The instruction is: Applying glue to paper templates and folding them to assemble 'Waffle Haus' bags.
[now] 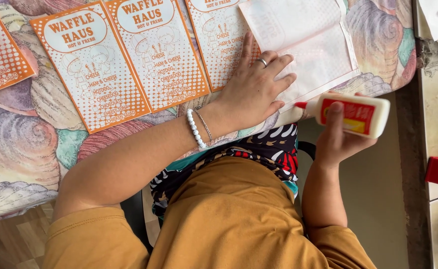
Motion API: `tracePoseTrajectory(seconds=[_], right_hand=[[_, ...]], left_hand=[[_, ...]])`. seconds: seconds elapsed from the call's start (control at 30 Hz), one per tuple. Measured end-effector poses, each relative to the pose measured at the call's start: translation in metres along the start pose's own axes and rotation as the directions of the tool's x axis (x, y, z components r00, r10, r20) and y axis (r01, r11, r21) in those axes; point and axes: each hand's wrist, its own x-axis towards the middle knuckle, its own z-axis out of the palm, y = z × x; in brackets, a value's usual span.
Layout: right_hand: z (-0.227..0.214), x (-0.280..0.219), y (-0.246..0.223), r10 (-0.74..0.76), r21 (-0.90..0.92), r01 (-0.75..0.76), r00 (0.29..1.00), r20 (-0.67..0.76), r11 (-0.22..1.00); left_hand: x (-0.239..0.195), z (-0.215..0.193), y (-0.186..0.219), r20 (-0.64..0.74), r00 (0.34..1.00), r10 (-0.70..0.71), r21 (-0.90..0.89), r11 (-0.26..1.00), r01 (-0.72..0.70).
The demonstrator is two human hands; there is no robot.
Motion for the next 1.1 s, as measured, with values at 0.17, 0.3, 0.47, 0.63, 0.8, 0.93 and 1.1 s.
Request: tracePoseTrajectory(seconds=[0.17,0.3,0.47,0.63,0.8,0.93,1.1], right_hand=[[0.013,-0.008,-0.019,0.062,0.035,-0.062,0.998,0.01,0.997],[0.009,-0.011,-0.012,0.07,0.041,-0.07,0.998,0.009,0.997],[0.003,-0.008,0.0,0.054,-0.016,-0.055,0.996,-0.066,0.998],[0.014,-0.016,-0.016,0.076,0.034,-0.077,0.996,0.037,0.996],[0.002,-0.008,0.001,-0.001,-0.083,-0.004,0.998,-0.06,0.997],[0.013,-0.021,-0.016,0.08,0.061,-0.082,0.996,0.036,0.995],[0.001,-0.018,0.008,0.03,0.047,-0.027,0.997,-0.07,0.999]], left_hand=[[0.0,0.001,0.0,-0.002,1.0,-0.005,-0.008,1.0,0.005],[0.0,0.001,0.0,-0.004,1.0,-0.007,-0.006,1.0,0.007],[0.0,0.003,0.0,-0.015,1.0,-0.004,-0.002,1.0,0.004],[0.0,0.001,0.0,-0.01,1.0,-0.008,0.001,1.0,0.008],[0.0,0.002,0.0,-0.026,1.0,-0.003,-0.002,1.0,0.003],[0.001,0.002,0.0,-0.028,1.0,-0.007,-0.012,1.0,0.007],[0.0,0.003,0.0,-0.031,0.999,-0.01,-0.024,1.0,0.009]])
